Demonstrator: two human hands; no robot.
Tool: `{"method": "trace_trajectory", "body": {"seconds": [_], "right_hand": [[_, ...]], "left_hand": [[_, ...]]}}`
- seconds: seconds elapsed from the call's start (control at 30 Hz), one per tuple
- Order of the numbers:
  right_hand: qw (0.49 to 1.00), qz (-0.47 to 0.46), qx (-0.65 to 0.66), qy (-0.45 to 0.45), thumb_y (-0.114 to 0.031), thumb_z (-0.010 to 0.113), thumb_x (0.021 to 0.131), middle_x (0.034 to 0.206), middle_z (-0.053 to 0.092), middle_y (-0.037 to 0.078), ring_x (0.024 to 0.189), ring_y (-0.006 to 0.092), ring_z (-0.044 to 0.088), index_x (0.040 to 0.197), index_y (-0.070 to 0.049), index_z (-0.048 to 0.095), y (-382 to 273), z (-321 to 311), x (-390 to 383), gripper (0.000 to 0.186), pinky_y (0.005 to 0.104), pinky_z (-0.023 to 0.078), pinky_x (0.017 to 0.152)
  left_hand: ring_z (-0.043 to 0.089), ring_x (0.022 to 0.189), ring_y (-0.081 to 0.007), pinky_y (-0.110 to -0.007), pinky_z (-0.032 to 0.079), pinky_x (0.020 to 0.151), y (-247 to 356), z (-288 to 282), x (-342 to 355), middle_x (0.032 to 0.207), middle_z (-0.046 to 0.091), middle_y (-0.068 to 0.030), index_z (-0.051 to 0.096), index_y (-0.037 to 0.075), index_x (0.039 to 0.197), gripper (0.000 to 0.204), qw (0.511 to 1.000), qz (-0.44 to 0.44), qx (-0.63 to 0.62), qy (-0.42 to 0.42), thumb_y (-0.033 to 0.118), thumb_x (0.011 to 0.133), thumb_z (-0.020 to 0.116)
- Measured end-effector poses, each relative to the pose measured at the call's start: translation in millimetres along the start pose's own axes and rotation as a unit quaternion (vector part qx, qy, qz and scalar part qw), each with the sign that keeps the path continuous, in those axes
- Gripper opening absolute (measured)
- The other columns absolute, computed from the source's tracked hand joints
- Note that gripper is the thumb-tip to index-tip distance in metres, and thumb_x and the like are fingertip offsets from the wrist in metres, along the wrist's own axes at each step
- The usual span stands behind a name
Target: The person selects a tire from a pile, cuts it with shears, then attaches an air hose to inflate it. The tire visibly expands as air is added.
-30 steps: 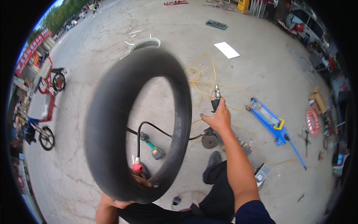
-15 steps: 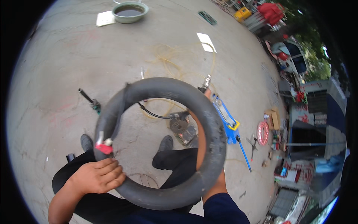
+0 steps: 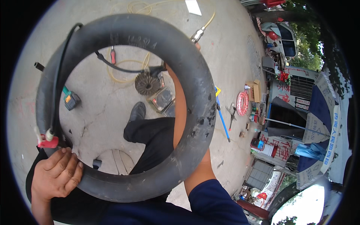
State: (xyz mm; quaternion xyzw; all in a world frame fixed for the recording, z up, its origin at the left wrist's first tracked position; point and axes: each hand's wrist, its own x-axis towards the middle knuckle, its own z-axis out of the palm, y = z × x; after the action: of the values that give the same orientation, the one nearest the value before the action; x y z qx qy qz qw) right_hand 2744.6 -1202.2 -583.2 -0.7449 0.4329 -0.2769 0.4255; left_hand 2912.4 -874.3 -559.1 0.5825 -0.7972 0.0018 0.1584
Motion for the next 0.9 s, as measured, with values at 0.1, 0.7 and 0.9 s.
{"method": "trace_trajectory", "body": {"seconds": [0.1, 0.7, 0.9], "right_hand": [[1.000, 0.008, 0.012, 0.006, -0.028, 0.087, 0.074, 0.101, 0.065, 0.013, 0.092, 0.0238, 0.064, 0.123, -0.002, 0.053, 5, -3, -7, 0.065, 0.0375, 0.050, 0.086], [0.993, 0.093, -0.057, 0.051, -0.025, 0.092, 0.068, 0.100, 0.060, 0.014, 0.089, 0.0221, 0.062, 0.136, -0.002, 0.041, -17, 44, 97, 0.088, 0.0361, 0.051, 0.080], [0.994, 0.095, -0.041, 0.023, -0.023, 0.089, 0.071, 0.101, 0.059, 0.011, 0.094, 0.0188, 0.059, 0.139, -0.003, 0.040, -9, 33, 84, 0.086, 0.0340, 0.049, 0.085]], "left_hand": [[0.071, 0.099, -0.0308, -0.043, 0.055, 0.099, 2, 1, -2, 0.098, 0.072, -0.0150, 0.070, 0.001, 0.095, 0.024, 1.000, -0.006, -0.008, -0.006, 0.009, 0.072, 0.067], [0.070, 0.098, -0.0199, -0.033, 0.052, 0.098, -13, 0, -17, 0.101, 0.069, -0.0020, 0.070, 0.012, 0.100, 0.021, 0.996, 0.051, 0.064, -0.024, 0.015, 0.080, 0.063], [0.070, 0.103, -0.0295, -0.042, 0.051, 0.102, -12, -9, -15, 0.102, 0.072, -0.0116, 0.070, 0.005, 0.100, 0.026, 0.999, 0.025, 0.013, -0.040, 0.012, 0.075, 0.065]]}}
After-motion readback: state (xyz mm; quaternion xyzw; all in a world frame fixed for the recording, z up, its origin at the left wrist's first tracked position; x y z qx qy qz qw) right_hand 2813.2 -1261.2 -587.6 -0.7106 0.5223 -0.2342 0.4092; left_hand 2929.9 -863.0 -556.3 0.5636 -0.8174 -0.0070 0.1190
